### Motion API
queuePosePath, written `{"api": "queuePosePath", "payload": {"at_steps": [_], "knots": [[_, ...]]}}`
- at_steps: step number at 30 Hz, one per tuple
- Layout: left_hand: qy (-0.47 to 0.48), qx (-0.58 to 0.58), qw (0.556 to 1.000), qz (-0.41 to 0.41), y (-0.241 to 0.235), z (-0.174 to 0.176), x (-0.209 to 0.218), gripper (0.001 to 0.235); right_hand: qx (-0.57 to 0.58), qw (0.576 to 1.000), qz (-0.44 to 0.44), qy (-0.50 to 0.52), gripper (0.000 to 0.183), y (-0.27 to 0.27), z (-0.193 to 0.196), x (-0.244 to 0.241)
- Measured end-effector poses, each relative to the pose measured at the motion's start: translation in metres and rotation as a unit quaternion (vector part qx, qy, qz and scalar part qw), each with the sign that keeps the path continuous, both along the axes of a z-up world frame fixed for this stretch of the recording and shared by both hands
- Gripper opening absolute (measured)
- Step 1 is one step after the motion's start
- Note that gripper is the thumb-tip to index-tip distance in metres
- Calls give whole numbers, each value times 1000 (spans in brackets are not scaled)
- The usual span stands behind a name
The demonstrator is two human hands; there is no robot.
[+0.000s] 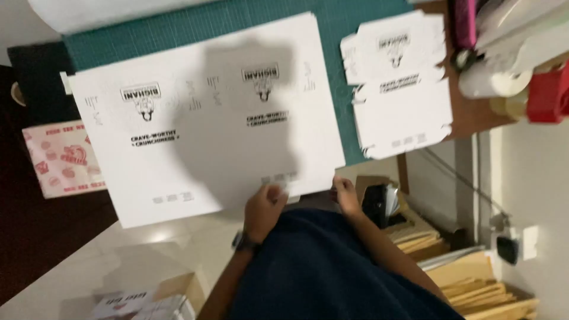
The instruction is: The person folds flat cardboard pieces into box shapes on a green cutting mat. They press down the creases and tuck the flaps to form the structure of the boxes, handling several pieces in sequence.
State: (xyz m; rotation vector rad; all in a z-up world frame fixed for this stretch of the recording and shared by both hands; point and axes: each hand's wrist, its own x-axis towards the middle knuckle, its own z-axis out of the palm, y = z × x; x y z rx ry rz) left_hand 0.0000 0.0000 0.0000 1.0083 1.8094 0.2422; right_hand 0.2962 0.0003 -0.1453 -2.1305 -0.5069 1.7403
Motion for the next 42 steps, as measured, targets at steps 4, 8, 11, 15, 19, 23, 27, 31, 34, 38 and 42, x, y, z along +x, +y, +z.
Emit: {"api": "queuePosePath", "payload": {"at_steps": [4,8,11,15,19,23,27,31,34,38,42], "knots": [[41,172,975,-138,68,6,20,56,-11,943,-267,197,61,25,107,-82],[83,228,894,-376,116,14,48,128,47,915,-337,215,48,-11,32,-69],[121,130,886,-429,140,3,62,154,63,911,-361,188,41,-10,17,-76],[128,48,885,-445,152,-3,66,158,58,929,-344,121,38,3,38,-93],[122,17,890,-438,158,1,72,159,49,947,-313,58,39,5,46,-98],[151,-12,891,-428,159,-4,76,164,17,946,-318,66,44,22,91,-102],[143,-20,898,-416,161,-7,76,166,-12,940,-330,79,40,25,100,-102],[136,-25,902,-409,163,-6,78,165,-32,943,-325,69,42,43,142,-105],[128,-33,907,-400,165,-2,76,165,-27,948,-308,79,45,40,128,-94],[122,-46,905,-405,168,0,78,162,-83,985,-144,54,57,69,132,-68],[116,-22,909,-401,162,-2,76,145,-139,979,129,-79,93,96,174,-82]]}}
